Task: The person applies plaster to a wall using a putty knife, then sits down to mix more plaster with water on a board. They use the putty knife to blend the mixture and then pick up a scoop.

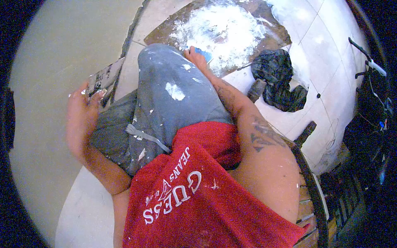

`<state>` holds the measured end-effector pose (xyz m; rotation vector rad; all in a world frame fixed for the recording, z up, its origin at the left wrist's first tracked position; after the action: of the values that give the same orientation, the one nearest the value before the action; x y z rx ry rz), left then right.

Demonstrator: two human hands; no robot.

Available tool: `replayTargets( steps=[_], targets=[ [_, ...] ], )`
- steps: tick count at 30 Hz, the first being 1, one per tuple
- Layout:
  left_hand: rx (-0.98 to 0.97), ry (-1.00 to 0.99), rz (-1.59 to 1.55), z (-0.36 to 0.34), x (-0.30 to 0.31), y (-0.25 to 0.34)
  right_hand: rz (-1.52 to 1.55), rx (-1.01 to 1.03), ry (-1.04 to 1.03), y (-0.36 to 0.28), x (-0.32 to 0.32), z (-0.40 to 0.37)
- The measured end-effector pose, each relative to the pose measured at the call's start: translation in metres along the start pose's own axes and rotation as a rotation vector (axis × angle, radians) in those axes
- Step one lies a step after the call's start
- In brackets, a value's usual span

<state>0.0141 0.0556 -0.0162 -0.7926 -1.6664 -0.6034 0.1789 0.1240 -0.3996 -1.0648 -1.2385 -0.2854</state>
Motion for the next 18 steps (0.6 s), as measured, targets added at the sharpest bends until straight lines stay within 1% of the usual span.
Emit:
replayTargets(
  steps=[1, 3, 6, 9, 10, 13, 16, 18],
  targets=[
    [0.032, -0.02, -0.006, 0.001, -0.005, -0.005, -0.036, -0.019, 0.076, 0.005, 0.01, 0.006],
    [-0.033, 0.019, 0.012, 0.001, -0.003, 0.001, -0.114, -0.056, 0.224, 0.021, 0.032, 0.028],
    [-0.093, 0.043, 0.008, 0.001, 0.004, 0.011, -0.142, -0.173, 0.322, 0.045, 0.058, 0.056],
    [-0.11, 0.059, 0.004, -0.002, 0.011, 0.017, -0.14, -0.194, 0.306, 0.04, 0.067, 0.056],
    [-0.112, 0.071, 0.006, -0.003, 0.014, 0.017, -0.152, -0.172, 0.296, 0.033, 0.064, 0.05],
    [-0.071, 0.042, 0.003, -0.002, 0.018, 0.018, -0.111, -0.136, 0.137, 0.017, 0.039, 0.031],
    [-0.092, 0.03, 0.007, 0.001, 0.017, 0.02, -0.146, -0.158, 0.135, 0.021, 0.032, 0.041],
    [-0.106, 0.037, 0.006, 0.002, 0.013, 0.019, -0.137, -0.205, 0.271, 0.038, 0.05, 0.059]
  ],
)
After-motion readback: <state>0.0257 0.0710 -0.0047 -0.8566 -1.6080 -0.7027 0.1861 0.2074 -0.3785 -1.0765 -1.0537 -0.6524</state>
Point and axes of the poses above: each hand's wrist, its own z-axis towards the middle knuckle, its own x-axis out of the back of the hand, y = z × x, the point moved 9 cm from there along z, towards the middle knuckle, and after that the axes turned 11 degrees about y, right-handed, at the moved point
